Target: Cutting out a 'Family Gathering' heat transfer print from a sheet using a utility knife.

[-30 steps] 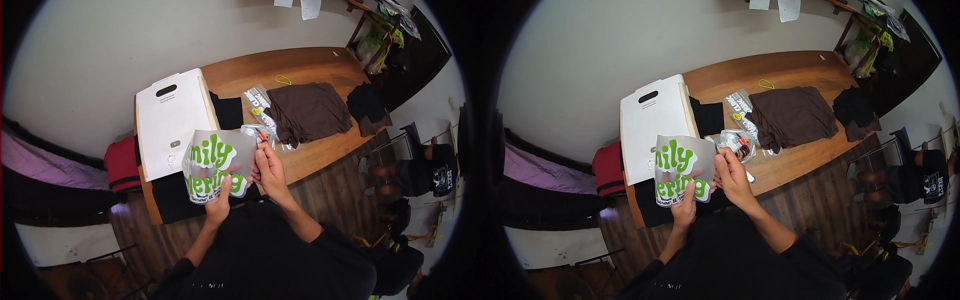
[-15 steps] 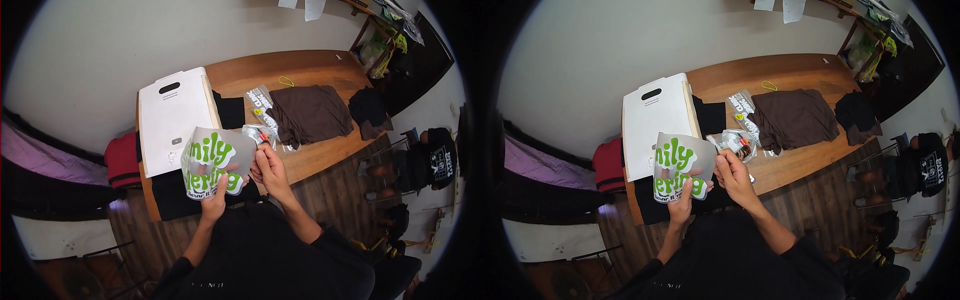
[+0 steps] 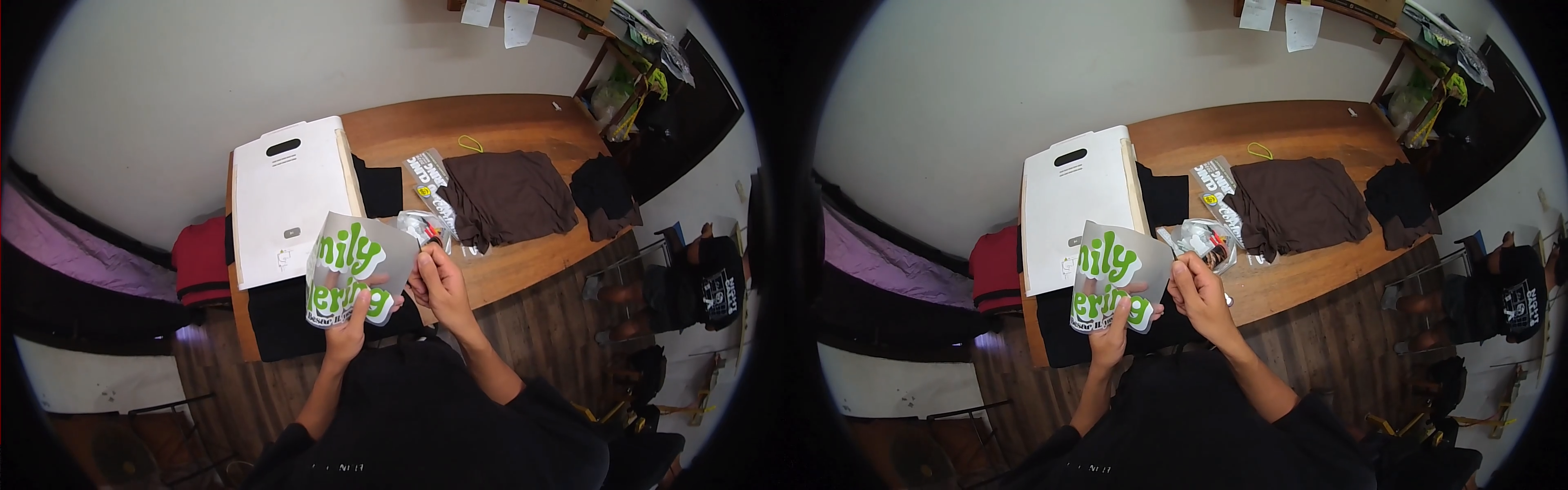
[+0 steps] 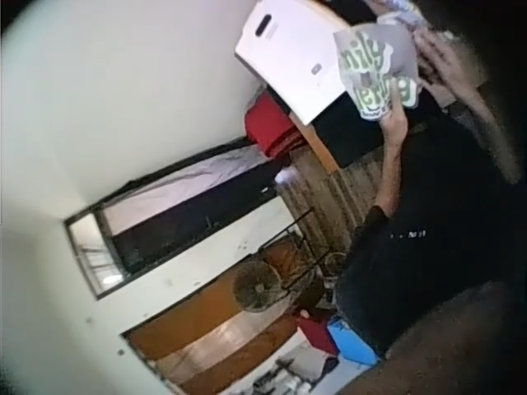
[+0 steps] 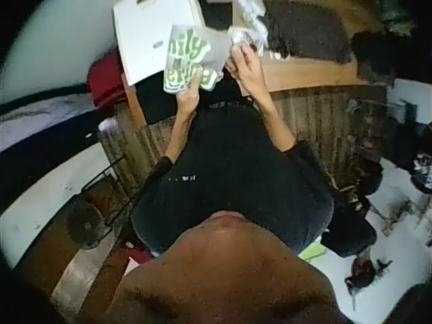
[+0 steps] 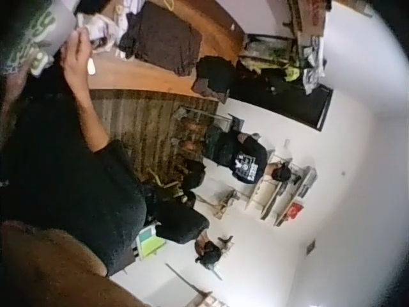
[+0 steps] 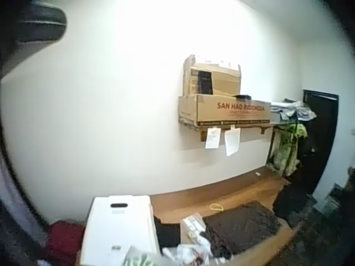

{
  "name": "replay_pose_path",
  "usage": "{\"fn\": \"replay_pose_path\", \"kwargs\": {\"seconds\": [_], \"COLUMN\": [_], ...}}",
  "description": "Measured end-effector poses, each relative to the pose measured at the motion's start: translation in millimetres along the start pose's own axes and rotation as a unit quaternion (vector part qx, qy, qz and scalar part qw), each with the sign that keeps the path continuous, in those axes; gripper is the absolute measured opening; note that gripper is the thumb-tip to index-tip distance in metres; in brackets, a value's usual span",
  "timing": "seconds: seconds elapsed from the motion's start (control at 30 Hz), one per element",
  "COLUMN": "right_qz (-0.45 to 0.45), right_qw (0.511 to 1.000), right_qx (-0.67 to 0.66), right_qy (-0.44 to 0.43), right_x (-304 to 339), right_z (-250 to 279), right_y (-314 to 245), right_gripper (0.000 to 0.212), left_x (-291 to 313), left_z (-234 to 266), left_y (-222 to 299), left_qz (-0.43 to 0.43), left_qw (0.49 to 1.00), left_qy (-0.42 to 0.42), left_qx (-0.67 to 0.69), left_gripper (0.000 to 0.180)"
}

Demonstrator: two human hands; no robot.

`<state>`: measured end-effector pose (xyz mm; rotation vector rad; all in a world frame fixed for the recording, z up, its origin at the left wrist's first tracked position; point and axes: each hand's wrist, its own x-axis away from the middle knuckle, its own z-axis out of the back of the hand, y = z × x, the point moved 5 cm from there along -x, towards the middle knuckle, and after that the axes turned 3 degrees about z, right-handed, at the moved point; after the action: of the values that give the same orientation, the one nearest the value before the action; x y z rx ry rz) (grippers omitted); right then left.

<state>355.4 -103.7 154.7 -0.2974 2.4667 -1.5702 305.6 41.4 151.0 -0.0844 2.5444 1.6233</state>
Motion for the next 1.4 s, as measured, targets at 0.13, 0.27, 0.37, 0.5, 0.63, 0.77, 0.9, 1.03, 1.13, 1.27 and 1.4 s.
{"fn": "replay_pose_path", "kwargs": {"seconds": [0.13,0.27,0.37,0.5,0.63,0.77,0.9,1.03,1.13,1.27,1.4], "right_qz": [0.002,-0.061,-0.089,-0.098,-0.120,-0.092,-0.001,0.018,0.073,-0.017,0.005], "right_qw": [1.000,0.991,0.969,0.969,0.965,0.992,0.999,0.995,0.987,0.996,0.998], "right_qx": [0.000,-0.081,-0.194,-0.180,-0.188,-0.075,0.048,0.098,0.142,0.088,0.057], "right_qy": [-0.005,0.082,0.128,0.139,0.142,0.053,0.010,0.028,0.009,-0.003,0.027], "right_x": [-3.9,-8.6,-4.8,11.1,20.9,9.8,1.3,-0.8,-10.9,-7.9,-6.5], "right_z": [3.6,24.8,51.2,77.1,83.3,49.6,33.7,51.2,71.5,81.4,77.2], "right_y": [0.6,11.9,35.5,52.1,61.2,37.9,32.8,19.6,15.0,12.3,-2.4], "right_gripper": [0.020,0.027,0.034,0.044,0.036,0.023,0.020,0.021,0.024,0.028,0.029], "left_x": [0.7,3.5,2.6,-1.5,-7.0,-11.8,-8.9,-5.5,-5.0,8.4,9.1], "left_z": [0.2,6.7,11.9,11.6,4.0,-11.5,-27.4,-10.8,12.8,13.9,13.8], "left_y": [-3.9,-17.3,-19.5,-19.7,-27.6,-37.3,-53.3,-54.3,-30.4,-10.3,-1.0], "left_qz": [0.001,0.020,0.007,-0.019,-0.038,-0.034,-0.025,-0.013,-0.033,-0.106,-0.120], "left_qw": [1.000,0.999,0.998,0.995,0.990,0.987,0.982,0.948,0.938,0.944,0.952], "left_qy": [0.005,0.028,0.054,0.094,0.127,0.142,0.179,0.252,0.272,0.285,0.266], "left_qx": [0.000,0.022,0.026,0.036,0.050,0.068,0.061,0.196,0.214,0.129,0.089], "left_gripper": [0.062,0.063,0.064,0.066,0.068,0.070,0.072,0.048,0.043,0.068,0.065]}}
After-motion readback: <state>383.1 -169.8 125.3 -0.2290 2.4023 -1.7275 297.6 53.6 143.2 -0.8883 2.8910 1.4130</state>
